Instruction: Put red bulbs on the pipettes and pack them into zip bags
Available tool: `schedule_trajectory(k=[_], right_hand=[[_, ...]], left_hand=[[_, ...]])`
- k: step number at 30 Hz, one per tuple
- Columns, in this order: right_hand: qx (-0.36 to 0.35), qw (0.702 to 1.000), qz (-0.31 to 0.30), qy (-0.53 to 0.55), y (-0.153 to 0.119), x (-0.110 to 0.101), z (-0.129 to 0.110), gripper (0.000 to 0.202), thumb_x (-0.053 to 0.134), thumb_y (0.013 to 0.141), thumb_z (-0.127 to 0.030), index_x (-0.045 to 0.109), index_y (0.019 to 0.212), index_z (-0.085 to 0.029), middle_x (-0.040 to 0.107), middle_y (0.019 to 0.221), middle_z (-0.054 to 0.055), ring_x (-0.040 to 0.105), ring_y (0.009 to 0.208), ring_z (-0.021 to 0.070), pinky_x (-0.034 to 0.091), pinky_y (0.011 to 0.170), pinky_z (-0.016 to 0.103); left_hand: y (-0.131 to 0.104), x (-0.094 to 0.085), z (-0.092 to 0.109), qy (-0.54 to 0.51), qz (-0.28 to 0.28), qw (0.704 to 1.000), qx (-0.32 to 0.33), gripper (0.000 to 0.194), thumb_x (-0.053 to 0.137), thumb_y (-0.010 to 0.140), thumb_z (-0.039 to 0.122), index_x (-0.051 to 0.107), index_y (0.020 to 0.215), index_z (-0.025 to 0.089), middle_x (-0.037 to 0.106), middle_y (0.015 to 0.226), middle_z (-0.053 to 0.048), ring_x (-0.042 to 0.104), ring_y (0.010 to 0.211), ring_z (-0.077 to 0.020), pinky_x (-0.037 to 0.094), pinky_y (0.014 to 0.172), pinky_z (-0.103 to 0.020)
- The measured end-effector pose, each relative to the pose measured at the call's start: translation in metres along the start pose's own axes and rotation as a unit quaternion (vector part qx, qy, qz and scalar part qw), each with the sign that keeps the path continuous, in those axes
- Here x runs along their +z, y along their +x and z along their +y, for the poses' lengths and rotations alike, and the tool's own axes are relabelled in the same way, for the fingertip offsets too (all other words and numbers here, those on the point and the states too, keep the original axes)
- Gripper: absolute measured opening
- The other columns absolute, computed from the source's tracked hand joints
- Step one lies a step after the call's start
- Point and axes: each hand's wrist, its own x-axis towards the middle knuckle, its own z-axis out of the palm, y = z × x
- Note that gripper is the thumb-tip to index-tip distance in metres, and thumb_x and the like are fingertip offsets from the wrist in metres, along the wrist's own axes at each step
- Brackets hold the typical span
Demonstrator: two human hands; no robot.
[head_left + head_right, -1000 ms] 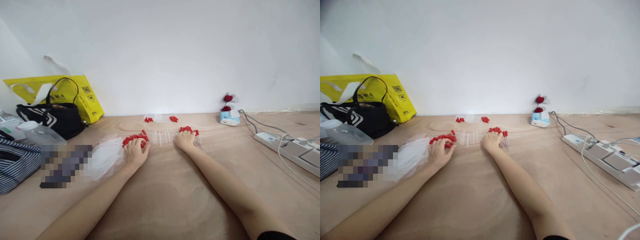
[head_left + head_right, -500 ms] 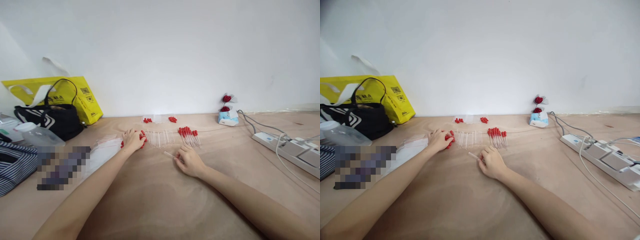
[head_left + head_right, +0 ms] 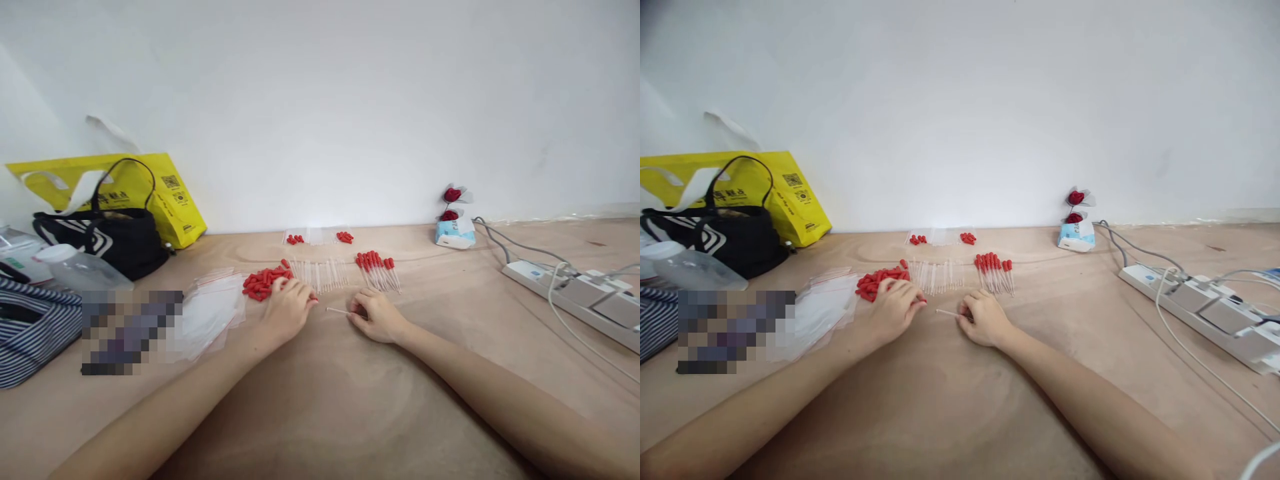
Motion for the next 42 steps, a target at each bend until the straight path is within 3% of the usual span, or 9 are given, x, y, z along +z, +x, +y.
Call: schedule_trajectory(k=[3,6,11,18,24,32,42], right_hand=[[0.027,0.999,0.008,0.015,0.001,0.002,0.002,0.017,0.057,0.072,-0.033,0.052,0.070,-0.018,0.056,0.072,0.002,0.049,0.070,0.0142,0.036,0.065,0.026],[0.047,0.999,0.021,0.010,0.005,0.006,0.002,0.022,0.057,0.072,-0.039,0.053,0.071,-0.018,0.056,0.073,0.002,0.049,0.071,0.0143,0.036,0.065,0.026],[0.048,0.999,0.015,-0.007,0.009,0.012,-0.001,0.013,0.056,0.075,-0.030,0.053,0.069,-0.018,0.057,0.075,0.003,0.050,0.075,0.0150,0.034,0.065,0.026],[0.101,0.993,0.049,-0.031,0.006,0.016,-0.012,0.009,0.045,0.082,-0.022,0.050,0.076,-0.017,0.060,0.078,0.003,0.053,0.074,0.0162,0.027,0.068,0.030],[0.046,0.995,0.081,0.043,0.005,0.017,-0.015,0.010,0.039,0.085,-0.018,0.048,0.080,-0.017,0.061,0.079,0.001,0.053,0.073,0.0131,0.024,0.069,0.028],[0.015,0.996,0.078,0.030,0.004,0.019,-0.021,0.013,0.040,0.086,-0.020,0.052,0.084,-0.018,0.063,0.085,0.001,0.054,0.075,0.0121,0.023,0.071,0.029],[-0.024,0.997,0.075,0.006,0.003,0.017,-0.026,0.016,0.041,0.084,-0.019,0.058,0.083,-0.019,0.062,0.076,0.000,0.052,0.067,0.0098,0.022,0.068,0.028]], left_hand=[[-0.015,0.007,0.011,-0.034,-0.011,0.999,0.009,0.009,0.051,0.080,0.026,0.055,0.075,0.018,0.062,0.082,-0.003,0.052,0.083,-0.0198,0.028,0.083,-0.040],[-0.021,0.013,0.007,-0.089,-0.010,0.996,-0.015,0.016,0.055,0.077,0.031,0.056,0.087,0.019,0.060,0.092,-0.003,0.051,0.088,-0.0200,0.033,0.081,-0.037],[-0.022,0.019,-0.002,-0.157,-0.020,0.987,-0.041,0.016,0.051,0.080,0.030,0.063,0.087,0.022,0.059,0.093,-0.003,0.052,0.086,-0.0178,0.039,0.076,-0.032],[-0.018,0.019,0.005,-0.132,0.006,0.990,-0.047,0.014,0.047,0.083,0.028,0.059,0.083,0.022,0.064,0.087,0.001,0.054,0.085,-0.0171,0.033,0.079,-0.034],[-0.018,0.020,0.004,-0.131,0.008,0.990,-0.055,0.014,0.044,0.085,0.028,0.055,0.086,0.021,0.066,0.083,0.001,0.057,0.079,-0.0161,0.028,0.085,-0.037],[-0.017,0.022,0.004,-0.155,0.030,0.985,-0.071,0.020,0.041,0.087,0.031,0.058,0.091,0.023,0.068,0.087,0.001,0.059,0.079,-0.0153,0.027,0.088,-0.037],[-0.017,0.025,0.004,-0.215,0.004,0.973,-0.085,0.019,0.044,0.084,0.033,0.060,0.082,0.022,0.068,0.080,0.002,0.059,0.073,-0.0145,0.028,0.088,-0.038]])
